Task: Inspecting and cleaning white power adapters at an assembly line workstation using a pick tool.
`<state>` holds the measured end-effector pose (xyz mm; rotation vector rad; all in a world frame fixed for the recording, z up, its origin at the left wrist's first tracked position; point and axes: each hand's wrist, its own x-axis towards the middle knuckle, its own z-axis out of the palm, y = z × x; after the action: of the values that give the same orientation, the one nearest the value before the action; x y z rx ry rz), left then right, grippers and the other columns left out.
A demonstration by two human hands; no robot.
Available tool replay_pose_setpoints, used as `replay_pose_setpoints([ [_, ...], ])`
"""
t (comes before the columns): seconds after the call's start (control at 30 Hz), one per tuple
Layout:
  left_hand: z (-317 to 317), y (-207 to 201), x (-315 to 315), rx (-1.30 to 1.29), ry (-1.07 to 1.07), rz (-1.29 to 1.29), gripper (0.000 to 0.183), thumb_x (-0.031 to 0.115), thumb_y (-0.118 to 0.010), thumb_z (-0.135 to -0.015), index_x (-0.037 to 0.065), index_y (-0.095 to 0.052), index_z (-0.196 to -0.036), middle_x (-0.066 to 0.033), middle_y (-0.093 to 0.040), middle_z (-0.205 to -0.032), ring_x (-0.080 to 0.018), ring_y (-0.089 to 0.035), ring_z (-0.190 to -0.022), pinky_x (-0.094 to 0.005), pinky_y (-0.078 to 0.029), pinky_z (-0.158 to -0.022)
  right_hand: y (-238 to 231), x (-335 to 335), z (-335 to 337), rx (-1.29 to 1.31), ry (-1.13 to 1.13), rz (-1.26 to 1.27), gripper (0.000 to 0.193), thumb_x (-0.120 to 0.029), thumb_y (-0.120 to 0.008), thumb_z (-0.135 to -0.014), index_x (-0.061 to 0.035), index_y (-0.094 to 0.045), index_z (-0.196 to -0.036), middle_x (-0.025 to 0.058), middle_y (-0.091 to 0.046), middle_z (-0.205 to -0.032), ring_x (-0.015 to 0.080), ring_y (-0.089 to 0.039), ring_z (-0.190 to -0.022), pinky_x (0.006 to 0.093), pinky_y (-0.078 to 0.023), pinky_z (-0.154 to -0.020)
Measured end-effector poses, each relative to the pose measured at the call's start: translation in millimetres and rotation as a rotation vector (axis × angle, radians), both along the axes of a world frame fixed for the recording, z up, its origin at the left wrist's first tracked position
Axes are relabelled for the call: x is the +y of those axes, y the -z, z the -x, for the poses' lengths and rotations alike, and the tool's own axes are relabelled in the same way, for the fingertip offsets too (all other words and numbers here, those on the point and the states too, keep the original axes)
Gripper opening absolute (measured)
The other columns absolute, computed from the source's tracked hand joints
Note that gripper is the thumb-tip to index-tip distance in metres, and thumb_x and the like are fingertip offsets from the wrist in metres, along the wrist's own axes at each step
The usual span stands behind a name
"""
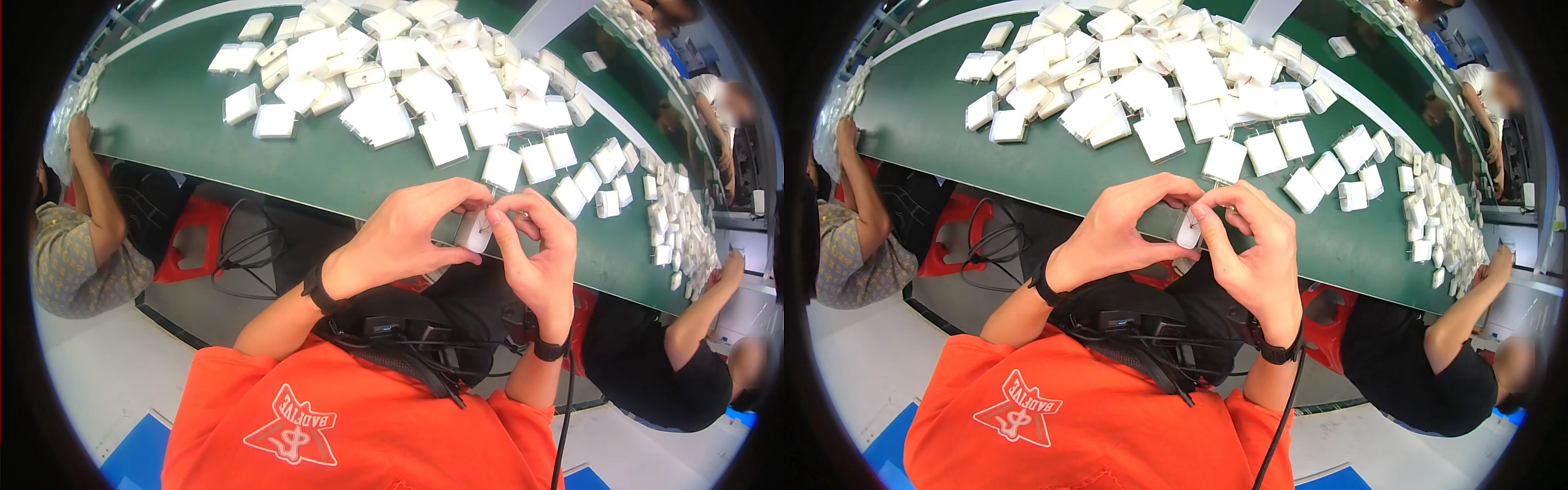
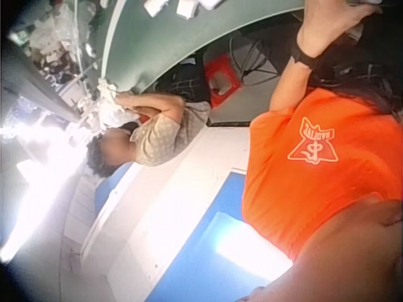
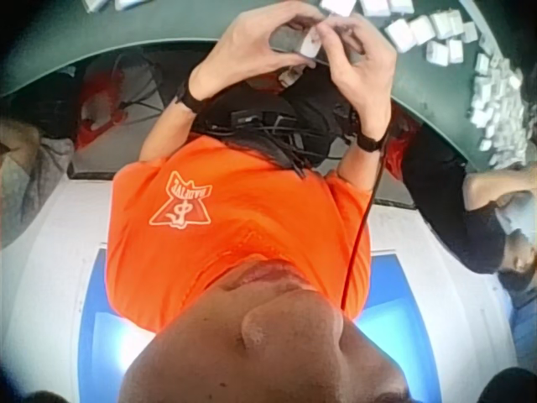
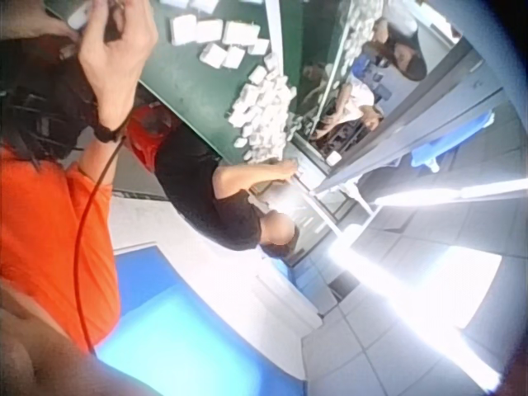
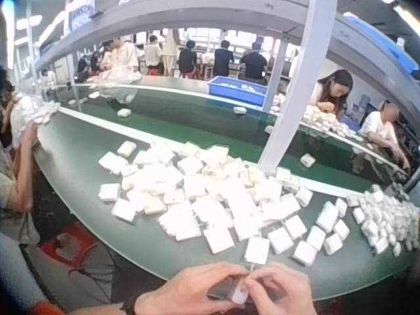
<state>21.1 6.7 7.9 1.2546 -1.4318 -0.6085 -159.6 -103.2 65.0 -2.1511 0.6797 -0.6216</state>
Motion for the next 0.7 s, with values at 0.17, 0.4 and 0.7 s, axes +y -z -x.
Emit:
replay_pose_setpoints([
  [0.17, -0.4, 0.4, -0.1, -0.012, 0.014, 0.005, 0.064, 0.007, -0.100, -0.074, 0.002, -0.070, -0.130, -0.0123, -0.078, -0.121, -0.0276, -0.079, -0.106, -0.0371, -0.063, -0.095, 5.7, 0.9, 0.8, -0.025, 0.015, 0.012, 0.007, -0.001, -0.078, -0.098, 0.0015, -0.073, -0.102, 0.0061, -0.070, -0.090, 0.0131, -0.051, -0.068, 0.0284, -0.041, -0.061],
  [0.4, 0.8, 7.2, 1.4, -0.071, -0.035, 0.075, 0.061, 0.006, -0.100, -0.074, 0.004, -0.072, -0.128, -0.0102, -0.079, -0.118, -0.0271, -0.079, -0.104, -0.0376, -0.064, -0.091, 7.6, 1.0, 3.0, -0.002, 0.096, 0.076, 0.009, 0.001, -0.077, -0.098, 0.0009, -0.072, -0.106, 0.0034, -0.073, -0.095, 0.0098, -0.045, -0.067, 0.0268, -0.039, -0.061],
  [0.7, 1.6, 1.6, 0.8, -0.066, -0.028, 0.078, 0.057, 0.005, -0.099, -0.073, 0.003, -0.075, -0.125, -0.0100, -0.078, -0.115, -0.0283, -0.078, -0.099, -0.0369, -0.063, -0.087, 13.8, -3.1, 13.6, -0.083, 0.067, -0.193, 0.008, -0.003, -0.068, -0.108, 0.0012, -0.074, -0.111, 0.0031, -0.066, -0.089, 0.0077, -0.046, -0.070, 0.0265, -0.040, -0.065],
])
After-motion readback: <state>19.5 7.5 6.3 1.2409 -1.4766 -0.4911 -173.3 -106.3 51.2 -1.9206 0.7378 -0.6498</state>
